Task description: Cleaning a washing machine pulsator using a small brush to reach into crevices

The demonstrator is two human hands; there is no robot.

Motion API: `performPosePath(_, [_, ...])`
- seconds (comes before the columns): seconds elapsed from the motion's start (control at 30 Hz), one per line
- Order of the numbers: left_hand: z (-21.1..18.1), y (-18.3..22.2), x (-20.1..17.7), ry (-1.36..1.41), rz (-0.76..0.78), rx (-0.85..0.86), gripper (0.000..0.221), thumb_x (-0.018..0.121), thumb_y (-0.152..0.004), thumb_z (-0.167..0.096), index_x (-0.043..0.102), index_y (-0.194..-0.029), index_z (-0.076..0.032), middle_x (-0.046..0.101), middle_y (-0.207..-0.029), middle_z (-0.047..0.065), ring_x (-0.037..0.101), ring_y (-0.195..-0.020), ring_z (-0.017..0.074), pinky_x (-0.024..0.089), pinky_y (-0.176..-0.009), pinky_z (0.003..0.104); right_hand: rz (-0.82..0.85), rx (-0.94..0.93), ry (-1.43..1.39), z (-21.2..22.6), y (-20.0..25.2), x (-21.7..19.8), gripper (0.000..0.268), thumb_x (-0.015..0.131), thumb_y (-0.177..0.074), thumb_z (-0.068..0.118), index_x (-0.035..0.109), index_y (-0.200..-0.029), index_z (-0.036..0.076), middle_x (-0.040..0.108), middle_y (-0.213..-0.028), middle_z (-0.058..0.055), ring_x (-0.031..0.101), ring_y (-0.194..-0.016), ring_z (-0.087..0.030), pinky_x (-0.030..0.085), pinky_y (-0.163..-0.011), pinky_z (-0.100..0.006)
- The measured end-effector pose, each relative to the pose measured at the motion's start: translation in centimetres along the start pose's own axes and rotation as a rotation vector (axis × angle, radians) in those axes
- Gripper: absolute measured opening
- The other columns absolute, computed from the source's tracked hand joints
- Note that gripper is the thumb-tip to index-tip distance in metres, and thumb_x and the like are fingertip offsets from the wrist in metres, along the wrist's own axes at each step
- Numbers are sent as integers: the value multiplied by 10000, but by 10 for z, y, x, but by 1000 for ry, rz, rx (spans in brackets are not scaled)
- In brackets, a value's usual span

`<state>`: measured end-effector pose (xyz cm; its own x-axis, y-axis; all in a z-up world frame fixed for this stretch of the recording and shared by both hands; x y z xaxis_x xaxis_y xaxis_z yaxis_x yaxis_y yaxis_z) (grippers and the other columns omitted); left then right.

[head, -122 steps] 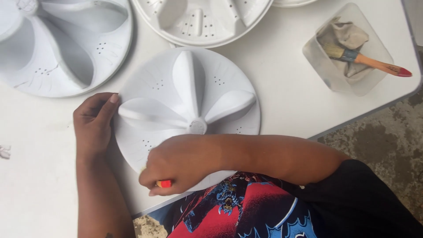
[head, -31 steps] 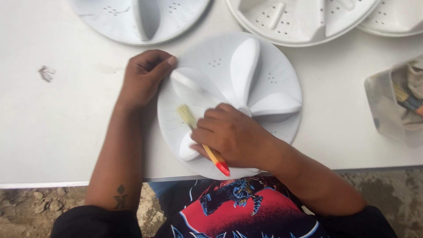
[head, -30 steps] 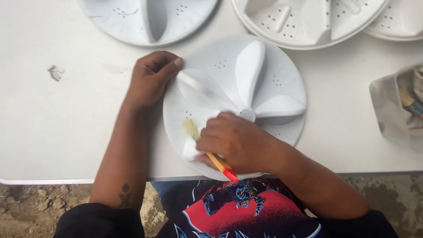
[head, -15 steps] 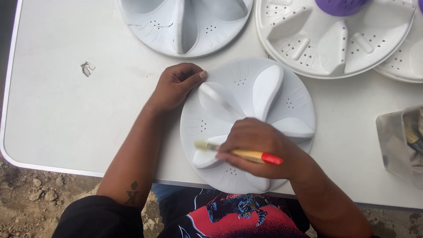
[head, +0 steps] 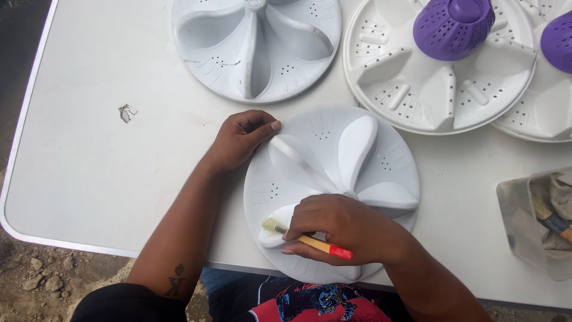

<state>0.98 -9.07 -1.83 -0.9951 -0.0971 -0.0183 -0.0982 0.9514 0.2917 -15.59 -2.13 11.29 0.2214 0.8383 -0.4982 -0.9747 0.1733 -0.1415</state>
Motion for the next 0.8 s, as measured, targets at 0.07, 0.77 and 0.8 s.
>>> performPosePath(0.07, [-1,0,0,10,2,-4,182,718,-964,-248,735,-890,-83,672,-794,-36,595,-754,68,504,-673,224,-147,-30,131,2,-2,-15,114,732,-959,135,660,-894,75,672,-766,-29,611,-668,-227,478,-653,-354])
performPosePath(0.77, [-2,0,-2,-127,0,62,218,705,-1002,-279,702,-867,-109,610,-770,-81,519,-751,38,424,-677,202,-315,-80,690,-4,2,-6,153,726,-1014,140,633,-903,91,546,-753,-26,508,-712,-240,364,-633,-375])
performPosePath(0.8, [-2,-1,-2,-145,-5,58,223,703,-1008,-283,693,-862,-114,589,-757,-89,501,-740,35,404,-670,196,-170,-57,539,-17,1,5,145,650,-1045,213,665,-965,94,581,-802,-31,527,-745,-259,376,-654,-398])
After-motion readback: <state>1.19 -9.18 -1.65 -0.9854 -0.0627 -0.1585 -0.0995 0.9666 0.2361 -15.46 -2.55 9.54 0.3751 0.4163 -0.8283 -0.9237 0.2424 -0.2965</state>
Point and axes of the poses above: each hand's wrist, its own y-axis away from the middle knuckle, its own x-axis out of the palm, z = x × y, the point moved 9 cm from there along -y, towards the middle knuckle
